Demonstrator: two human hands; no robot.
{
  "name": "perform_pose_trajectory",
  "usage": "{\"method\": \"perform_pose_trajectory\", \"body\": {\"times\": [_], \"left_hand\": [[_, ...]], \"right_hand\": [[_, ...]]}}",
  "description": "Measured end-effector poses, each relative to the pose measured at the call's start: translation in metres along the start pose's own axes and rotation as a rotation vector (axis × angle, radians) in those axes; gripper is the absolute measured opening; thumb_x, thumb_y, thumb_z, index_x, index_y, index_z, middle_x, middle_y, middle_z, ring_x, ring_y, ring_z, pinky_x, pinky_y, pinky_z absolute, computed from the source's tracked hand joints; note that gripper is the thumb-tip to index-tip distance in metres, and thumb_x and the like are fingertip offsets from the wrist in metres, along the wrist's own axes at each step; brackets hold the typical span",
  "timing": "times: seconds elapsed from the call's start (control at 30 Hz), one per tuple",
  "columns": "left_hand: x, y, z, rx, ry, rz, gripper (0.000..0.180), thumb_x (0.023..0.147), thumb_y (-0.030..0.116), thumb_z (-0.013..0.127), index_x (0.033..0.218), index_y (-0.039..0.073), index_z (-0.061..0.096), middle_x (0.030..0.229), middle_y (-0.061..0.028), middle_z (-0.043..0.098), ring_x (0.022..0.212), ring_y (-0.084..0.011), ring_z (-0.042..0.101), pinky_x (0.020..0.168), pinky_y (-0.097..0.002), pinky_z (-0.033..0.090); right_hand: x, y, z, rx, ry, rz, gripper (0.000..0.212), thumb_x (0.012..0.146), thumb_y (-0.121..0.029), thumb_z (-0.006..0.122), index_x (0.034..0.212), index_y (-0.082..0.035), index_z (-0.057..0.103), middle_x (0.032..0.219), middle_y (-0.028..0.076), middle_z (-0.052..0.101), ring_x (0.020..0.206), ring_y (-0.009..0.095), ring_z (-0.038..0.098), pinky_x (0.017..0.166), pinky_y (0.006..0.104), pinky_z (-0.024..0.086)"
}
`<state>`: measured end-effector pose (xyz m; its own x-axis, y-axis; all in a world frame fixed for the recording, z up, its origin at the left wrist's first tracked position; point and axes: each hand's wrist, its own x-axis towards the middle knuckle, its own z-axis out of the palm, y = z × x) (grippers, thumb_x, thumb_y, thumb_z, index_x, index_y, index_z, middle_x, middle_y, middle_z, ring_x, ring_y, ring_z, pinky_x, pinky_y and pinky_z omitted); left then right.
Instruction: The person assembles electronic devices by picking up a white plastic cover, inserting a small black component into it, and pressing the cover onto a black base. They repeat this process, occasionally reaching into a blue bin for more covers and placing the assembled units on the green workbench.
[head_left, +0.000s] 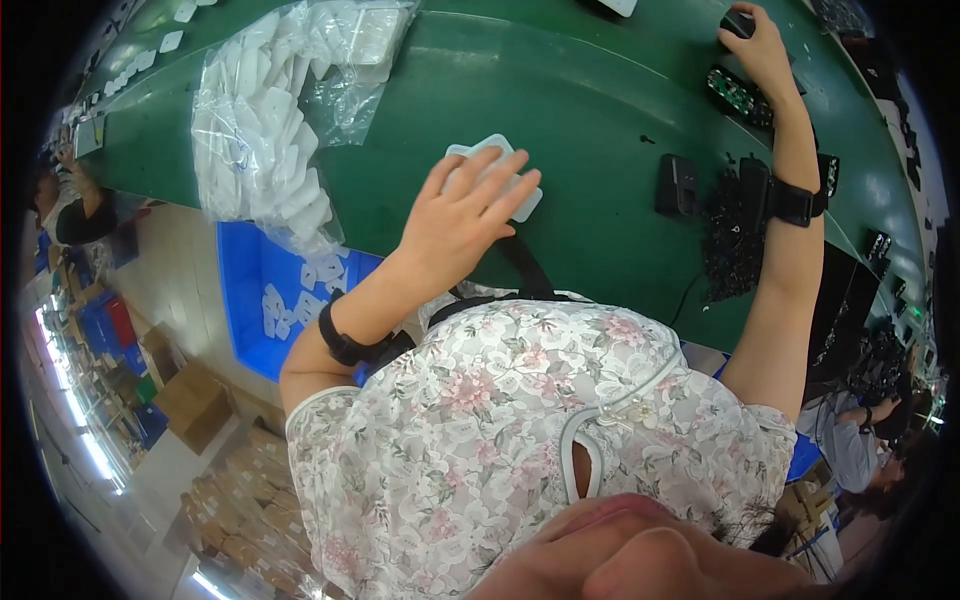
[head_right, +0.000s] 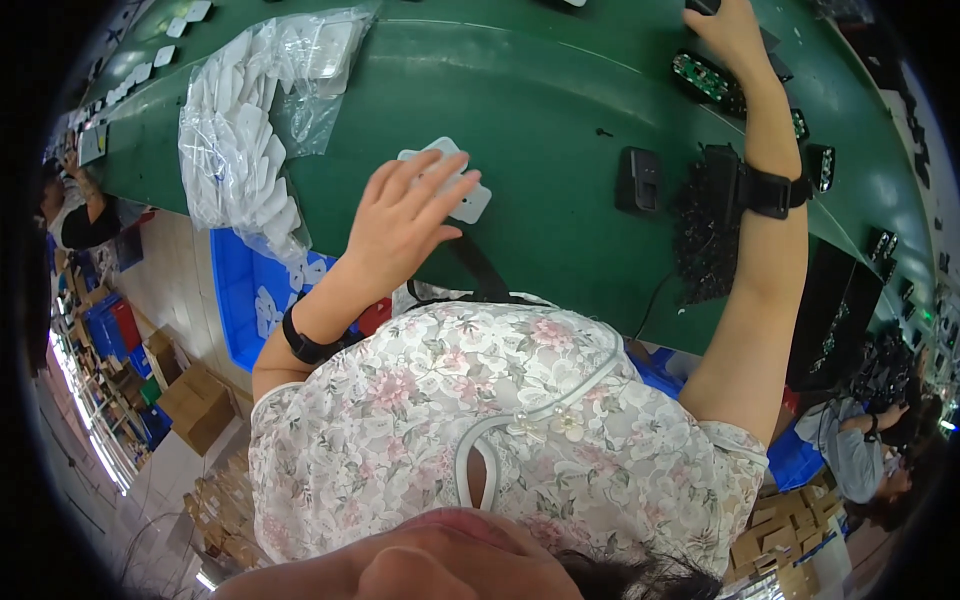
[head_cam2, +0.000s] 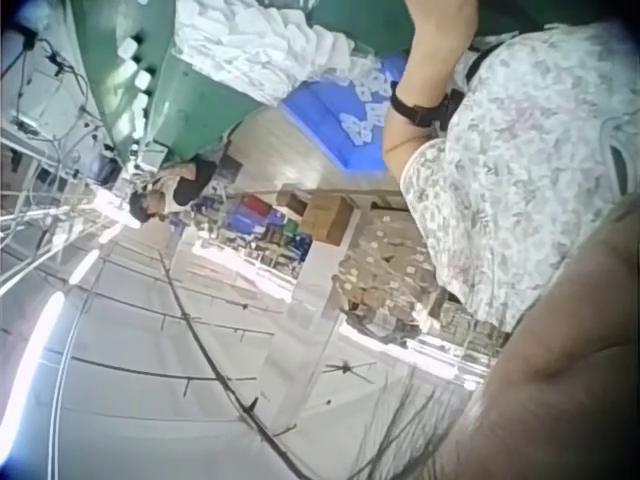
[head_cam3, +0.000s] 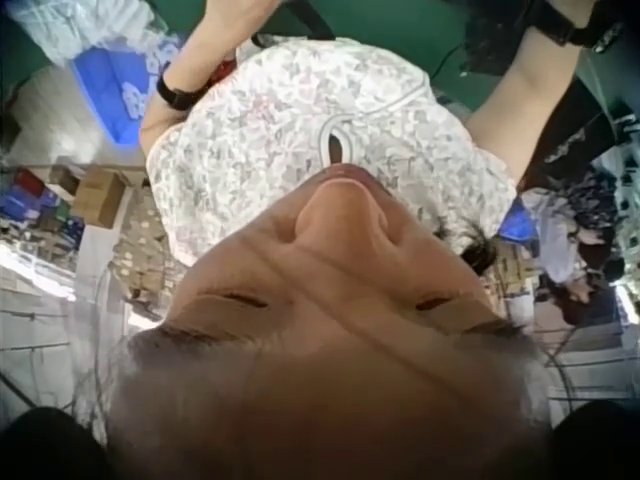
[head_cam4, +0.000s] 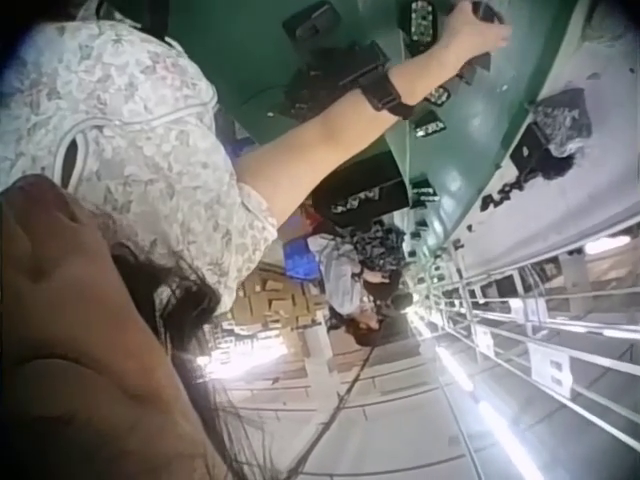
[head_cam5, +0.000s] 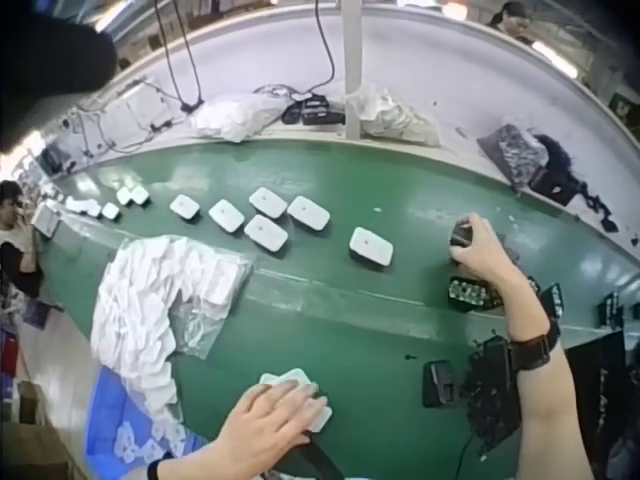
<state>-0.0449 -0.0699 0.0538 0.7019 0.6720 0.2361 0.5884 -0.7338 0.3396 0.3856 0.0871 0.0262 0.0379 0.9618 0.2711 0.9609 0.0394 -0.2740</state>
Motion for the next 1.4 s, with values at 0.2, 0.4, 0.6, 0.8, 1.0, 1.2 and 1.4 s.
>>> {"method": "perform_pose_trajectory", "body": {"times": [0.2,0.4,0.6,0.8,1.0,1.2,1.4], "left_hand": [[0.007,-0.013,0.019,0.200,-0.138,0.211,0.060,0.068,0.014,0.072,0.125,0.010,0.053,0.113,-0.0061,0.056,0.109,-0.0235,0.051,0.096,-0.0394,0.037],[0.047,-0.016,0.006,-0.312,-0.102,0.068,0.050,0.079,0.015,0.068,0.127,0.009,0.052,0.100,-0.0072,0.060,0.096,-0.0245,0.056,0.088,-0.0371,0.044],[0.094,-0.068,0.035,-0.812,-0.109,-0.333,0.027,0.091,0.019,0.057,0.111,0.001,0.062,0.091,-0.0146,0.067,0.081,-0.0261,0.064,0.074,-0.0328,0.050],[0.110,-0.091,0.022,-0.472,-0.192,-0.307,0.025,0.090,0.022,0.056,0.102,0.003,0.067,0.093,-0.0182,0.068,0.088,-0.0363,0.064,0.076,-0.0394,0.051],[0.079,-0.125,0.009,0.286,0.235,-0.055,0.029,0.080,0.030,0.069,0.097,0.006,0.067,0.089,-0.0125,0.064,0.087,-0.0324,0.059,0.072,-0.0423,0.048],[0.015,-0.044,-0.001,0.213,-0.117,-0.103,0.050,0.072,0.028,0.075,0.111,0.005,0.056,0.092,-0.0095,0.053,0.089,-0.0272,0.051,0.073,-0.0380,0.045],[0.011,-0.040,0.009,0.149,-0.165,-0.129,0.063,0.072,0.020,0.075,0.126,0.005,0.047,0.095,-0.0121,0.050,0.090,-0.0276,0.050,0.077,-0.0363,0.046]], "right_hand": [[-0.042,-0.072,0.002,0.694,-0.191,0.056,0.039,0.083,-0.027,0.071,0.116,-0.010,0.059,0.102,0.005,0.064,0.093,0.016,0.061,0.081,0.0287,0.047],[-0.075,-0.078,0.002,0.557,-0.179,0.135,0.032,0.083,-0.019,0.071,0.108,-0.005,0.058,0.097,0.003,0.063,0.091,0.011,0.058,0.082,0.0250,0.046],[-0.085,-0.096,-0.010,0.331,-0.191,0.091,0.034,0.083,-0.020,0.070,0.110,-0.004,0.057,0.100,0.007,0.064,0.095,0.018,0.061,0.085,0.0299,0.046],[-0.094,-0.099,-0.008,0.213,-0.129,-0.058,0.036,0.084,-0.021,0.068,0.115,-0.006,0.057,0.105,0.009,0.062,0.097,0.024,0.060,0.086,0.0326,0.047],[-0.092,-0.101,-0.014,0.155,-0.172,-0.109,0.036,0.085,-0.021,0.066,0.117,-0.006,0.057,0.106,0.010,0.061,0.097,0.027,0.059,0.084,0.0343,0.047],[-0.094,-0.109,-0.014,0.017,-0.176,-0.121,0.037,0.085,-0.020,0.065,0.118,-0.007,0.056,0.107,0.011,0.060,0.099,0.029,0.058,0.085,0.0357,0.047],[-0.092,-0.109,-0.011,-0.056,-0.150,-0.167,0.036,0.084,-0.017,0.064,0.116,-0.005,0.055,0.109,0.009,0.059,0.104,0.030,0.056,0.086,0.0372,0.047]]}}
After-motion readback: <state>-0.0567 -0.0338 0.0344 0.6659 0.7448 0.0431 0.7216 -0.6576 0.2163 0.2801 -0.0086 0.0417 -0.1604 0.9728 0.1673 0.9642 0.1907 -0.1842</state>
